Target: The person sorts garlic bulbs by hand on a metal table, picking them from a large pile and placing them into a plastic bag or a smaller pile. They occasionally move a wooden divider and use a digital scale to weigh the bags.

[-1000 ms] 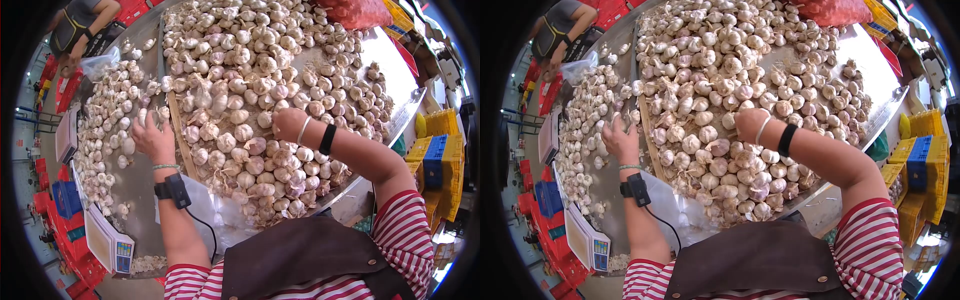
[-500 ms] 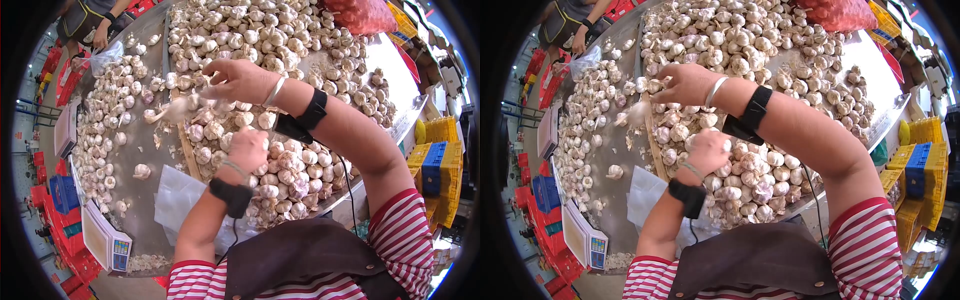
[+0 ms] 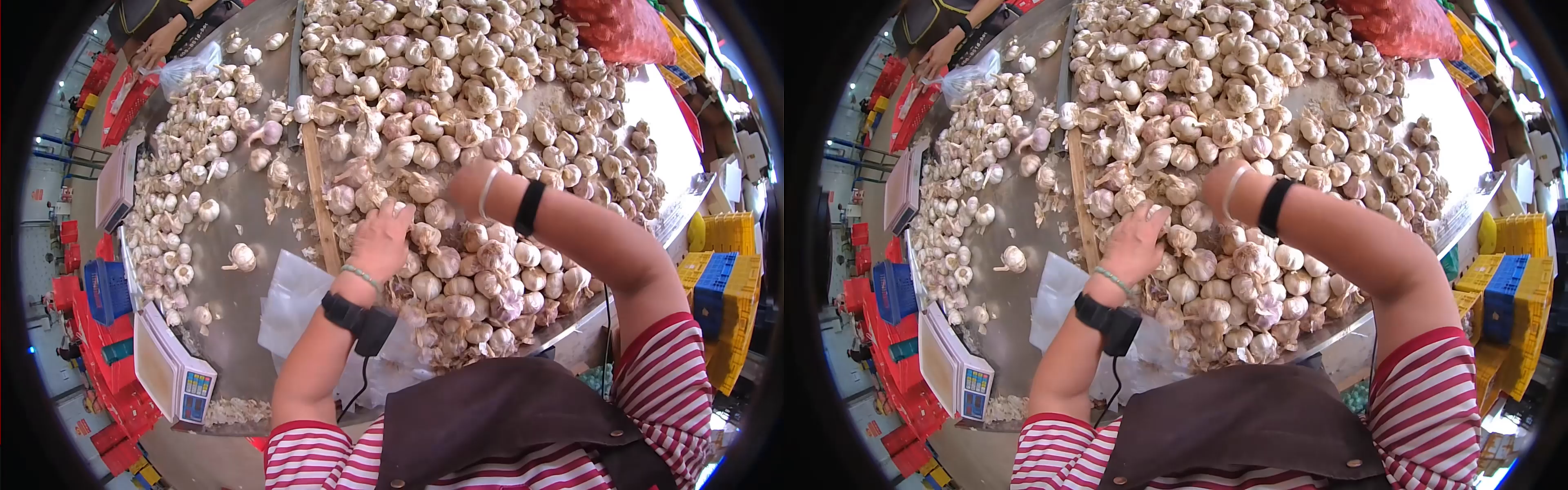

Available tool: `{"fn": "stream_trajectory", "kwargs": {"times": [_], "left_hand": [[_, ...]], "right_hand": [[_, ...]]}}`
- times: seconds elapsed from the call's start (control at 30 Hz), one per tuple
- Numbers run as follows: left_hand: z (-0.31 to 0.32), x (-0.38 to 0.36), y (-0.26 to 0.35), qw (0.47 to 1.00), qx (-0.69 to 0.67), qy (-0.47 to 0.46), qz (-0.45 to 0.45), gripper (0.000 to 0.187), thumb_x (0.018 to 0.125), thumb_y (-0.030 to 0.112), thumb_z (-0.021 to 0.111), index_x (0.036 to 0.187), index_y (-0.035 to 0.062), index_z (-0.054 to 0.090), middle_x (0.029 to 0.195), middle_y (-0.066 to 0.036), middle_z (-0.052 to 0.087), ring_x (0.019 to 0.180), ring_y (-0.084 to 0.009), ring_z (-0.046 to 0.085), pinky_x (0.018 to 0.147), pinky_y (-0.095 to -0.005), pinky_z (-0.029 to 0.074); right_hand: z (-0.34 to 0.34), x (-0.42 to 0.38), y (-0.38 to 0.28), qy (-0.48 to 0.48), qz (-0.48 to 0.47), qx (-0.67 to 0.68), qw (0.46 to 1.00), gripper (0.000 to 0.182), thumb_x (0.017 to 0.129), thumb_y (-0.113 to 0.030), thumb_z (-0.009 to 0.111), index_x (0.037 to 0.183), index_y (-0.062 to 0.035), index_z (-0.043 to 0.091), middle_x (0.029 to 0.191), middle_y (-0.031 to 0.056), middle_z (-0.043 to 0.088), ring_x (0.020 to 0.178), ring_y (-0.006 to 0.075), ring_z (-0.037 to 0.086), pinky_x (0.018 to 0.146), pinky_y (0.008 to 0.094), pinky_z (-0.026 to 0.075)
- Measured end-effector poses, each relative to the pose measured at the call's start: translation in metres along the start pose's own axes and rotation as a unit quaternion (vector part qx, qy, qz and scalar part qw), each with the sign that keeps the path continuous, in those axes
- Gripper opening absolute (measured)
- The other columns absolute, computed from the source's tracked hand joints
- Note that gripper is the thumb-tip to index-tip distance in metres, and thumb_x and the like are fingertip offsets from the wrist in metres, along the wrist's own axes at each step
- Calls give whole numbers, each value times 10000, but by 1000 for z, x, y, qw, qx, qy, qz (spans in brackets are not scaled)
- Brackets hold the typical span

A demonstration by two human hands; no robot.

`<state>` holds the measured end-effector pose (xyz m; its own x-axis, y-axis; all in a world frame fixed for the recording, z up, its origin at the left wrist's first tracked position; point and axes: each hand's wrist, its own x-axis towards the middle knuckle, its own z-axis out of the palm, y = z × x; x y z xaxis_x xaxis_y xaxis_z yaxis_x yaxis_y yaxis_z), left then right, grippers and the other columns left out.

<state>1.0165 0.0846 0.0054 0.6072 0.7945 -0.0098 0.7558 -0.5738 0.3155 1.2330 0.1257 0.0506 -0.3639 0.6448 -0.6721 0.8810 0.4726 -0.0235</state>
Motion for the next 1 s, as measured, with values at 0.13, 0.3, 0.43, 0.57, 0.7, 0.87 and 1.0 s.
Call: {"fn": "stream_trajectory", "kwargs": {"times": [0.13, 0.3, 0.43, 0.57, 0.7, 0.87, 1.0], "left_hand": [[-11, 11, -10, 988, -152, -17, -12, 486, 733, 44, 680, 1204, 102, 576, 1155, -172, 583, 1020, -355, 603, 887, -440, 492], [-72, 0, -84, 934, -138, 243, -222, 468, 785, 118, 736, 1211, 44, 559, 1188, -152, 589, 1052, -317, 598, 942, -411, 471], [-89, -31, -125, 894, 162, 330, -257, 498, 788, 159, 743, 1229, 30, 549, 1220, -183, 558, 1153, -372, 531, 953, -435, 455], [-63, -38, -75, 968, -77, 212, -113, 249, 753, 117, 712, 988, 43, 676, 1037, -146, 661, 997, -340, 611, 891, -413, 490], [-28, -38, -15, 1000, -8, -3, 0, 248, 710, 96, 641, 955, 82, 672, 900, -81, 626, 955, -299, 580, 857, -455, 469], [-7, -39, -2, 994, 77, -69, -22, 306, 733, 89, 613, 1035, 134, 632, 987, -84, 544, 1103, -285, 447, 864, -501, 351], [-21, -37, -7, 999, 37, -18, -27, 279, 692, 112, 672, 964, 129, 615, 985, -90, 542, 1042, -285, 501, 847, -447, 383]], "right_hand": [[-79, -4, -18, 145, -60, 83, 984, 418, 709, -318, 763, 1026, -62, 676, 894, 171, 695, 853, 342, 680, 766, 394, 555], [-93, -10, -11, 428, -183, 450, 762, 361, 835, -307, 671, 1062, -27, 660, 917, 178, 711, 835, 314, 696, 773, 384, 552], [-21, -2, -11, 225, -115, 151, 956, 250, 778, -67, 588, 1014, -69, 672, 885, 154, 695, 862, 323, 693, 763, 430, 558], [19, -6, -35, 197, -90, 88, 972, 206, 752, -61, 626, 954, -51, 664, 1015, 173, 595, 945, 350, 633, 795, 417, 536], [36, 3, -40, 219, -108, 106, 964, 248, 724, -23, 636, 970, -55, 657, 1068, 177, 561, 980, 343, 626, 837, 414, 526], [5, -7, -35, 126, -85, -1, 988, 353, 644, -77, 718, 994, -50, 674, 1040, 152, 633, 961, 310, 655, 816, 395, 547], [-67, -10, -46, 33, -60, -46, 997, 298, 665, -128, 718, 954, -65, 685, 844, 129, 687, 926, 296, 672, 785, 417, 546]]}}
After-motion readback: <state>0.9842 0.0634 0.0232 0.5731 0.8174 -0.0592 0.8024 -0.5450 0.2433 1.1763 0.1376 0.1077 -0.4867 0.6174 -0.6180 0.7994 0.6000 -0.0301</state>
